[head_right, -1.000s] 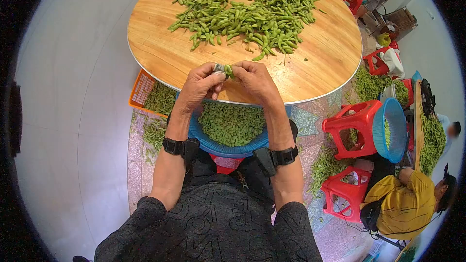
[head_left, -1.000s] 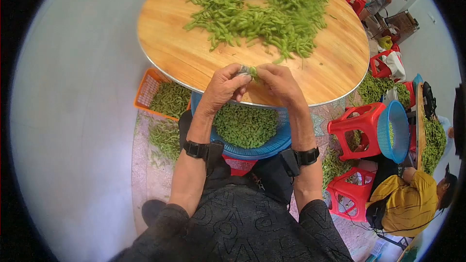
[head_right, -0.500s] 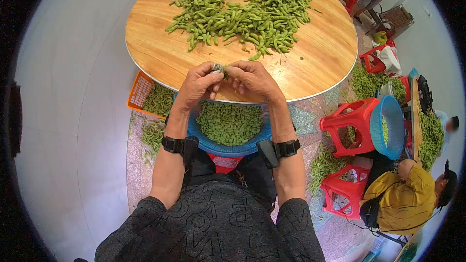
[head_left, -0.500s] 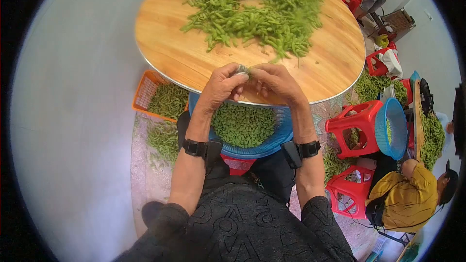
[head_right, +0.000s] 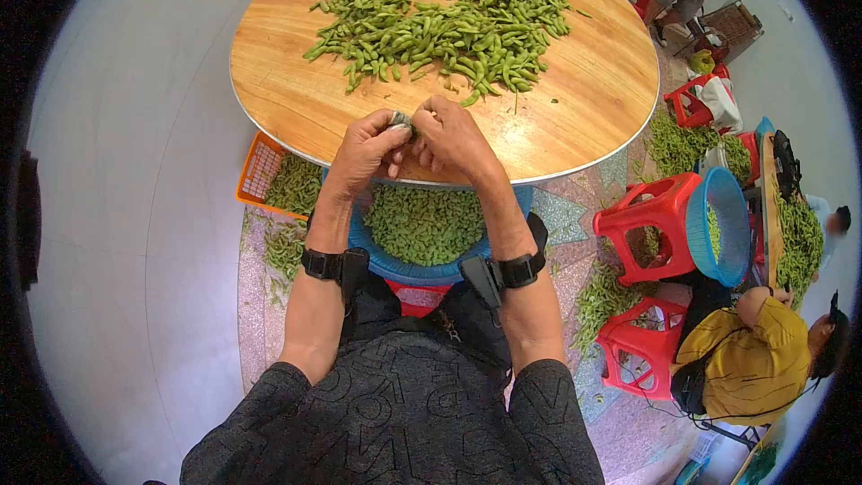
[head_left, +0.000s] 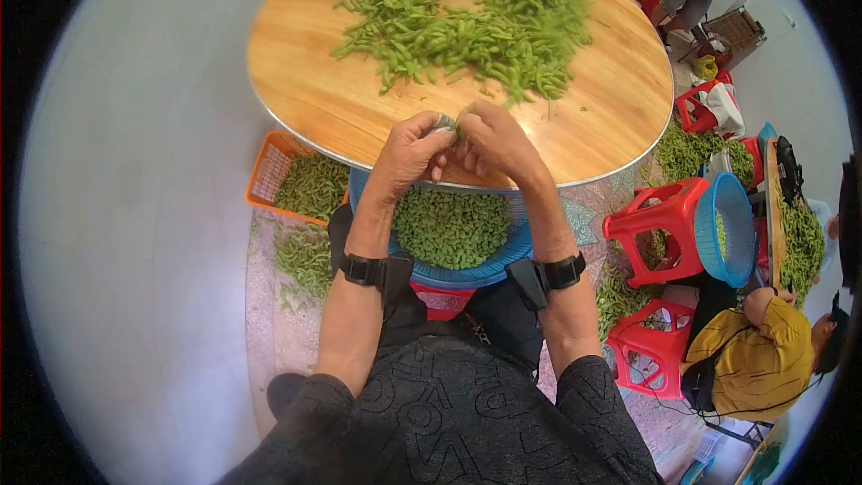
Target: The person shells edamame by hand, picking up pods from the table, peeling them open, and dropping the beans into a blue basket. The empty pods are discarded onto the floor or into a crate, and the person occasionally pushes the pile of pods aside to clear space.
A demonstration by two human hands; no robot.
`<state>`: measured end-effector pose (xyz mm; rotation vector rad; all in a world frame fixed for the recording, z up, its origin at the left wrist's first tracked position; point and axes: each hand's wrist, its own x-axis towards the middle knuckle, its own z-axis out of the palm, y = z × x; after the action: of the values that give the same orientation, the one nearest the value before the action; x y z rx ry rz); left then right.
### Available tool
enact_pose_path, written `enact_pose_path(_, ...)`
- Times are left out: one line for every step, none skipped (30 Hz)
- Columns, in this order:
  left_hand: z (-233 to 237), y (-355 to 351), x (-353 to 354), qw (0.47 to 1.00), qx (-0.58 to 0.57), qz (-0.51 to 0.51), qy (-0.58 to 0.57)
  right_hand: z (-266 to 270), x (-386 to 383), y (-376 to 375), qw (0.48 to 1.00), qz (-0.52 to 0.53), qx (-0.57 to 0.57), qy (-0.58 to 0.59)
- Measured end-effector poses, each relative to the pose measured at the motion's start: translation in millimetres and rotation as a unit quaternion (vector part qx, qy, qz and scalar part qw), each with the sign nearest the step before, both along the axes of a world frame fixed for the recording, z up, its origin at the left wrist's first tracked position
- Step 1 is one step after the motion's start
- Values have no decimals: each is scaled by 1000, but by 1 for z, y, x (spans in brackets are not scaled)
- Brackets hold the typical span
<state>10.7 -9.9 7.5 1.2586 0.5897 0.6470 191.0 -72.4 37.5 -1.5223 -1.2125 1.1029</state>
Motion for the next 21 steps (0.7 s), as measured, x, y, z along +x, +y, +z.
enact_pose_path(1,-1,0,1000,0,-1,0,2,1,2,1000,-2,-29,8)
enact_pose_path(2,-3,1,1000,-1,10,11,3,2,4,1000,-4,-29,8)
enact_pose_path(3,-5,2,1000,-3,21,21,1,3,7,999,6,-35,11)
enact_pose_path(3,-6,3,1000,-2,20,22,0,4,9,999,16,-42,13)
enact_pose_path(4,-7,3,1000,0,24,17,-2,4,11,999,16,-41,13)
enact_pose_path(3,-7,4,1000,3,27,12,-3,5,12,999,20,-41,-8)
enact_pose_path(2,-7,4,1000,3,28,12,-4,4,13,998,24,-42,-29)
enact_pose_path(1,-7,6,999,10,30,7,-6,3,13,998,25,-41,-29)
enact_pose_path(-1,-6,7,999,17,32,1,-9,3,14,998,22,-32,-58)
enact_pose_path(-2,-6,7,999,18,32,0,-15,4,16,996,18,-23,-88)
enact_pose_path(-3,-6,6,999,28,32,8,-27,6,18,996,19,-22,-89)
enact_pose_path(-2,-7,6,999,39,31,16,-33,6,18,984,35,86,-150)
enact_pose_path(0,-7,6,999,41,33,15,-38,7,20,957,52,194,-208)
enact_pose_path(2,-8,5,999,29,35,18,-42,10,18,957,54,196,-209)
enact_pose_path(4,-9,5,999,18,37,21,-21,3,6,988,25,98,-114)
enact_pose_path(4,-9,4,999,18,39,20,-9,-1,-2,1000,-5,-3,-16)
enact_pose_path(3,-8,4,999,6,40,8,-9,0,-3,1000,-3,-2,-17)
enact_pose_path(3,-7,4,999,-6,40,-4,-11,4,-4,1000,21,-12,10)
enact_pose_path(4,-7,4,999,-5,43,-5,-12,7,-5,998,46,-22,37)
enact_pose_path(4,-7,4,999,-2,44,-6,-15,10,-6,998,50,-21,36)
enact_pose_path(5,-8,4,999,0,45,-7,-17,13,-8,994,64,-31,78)
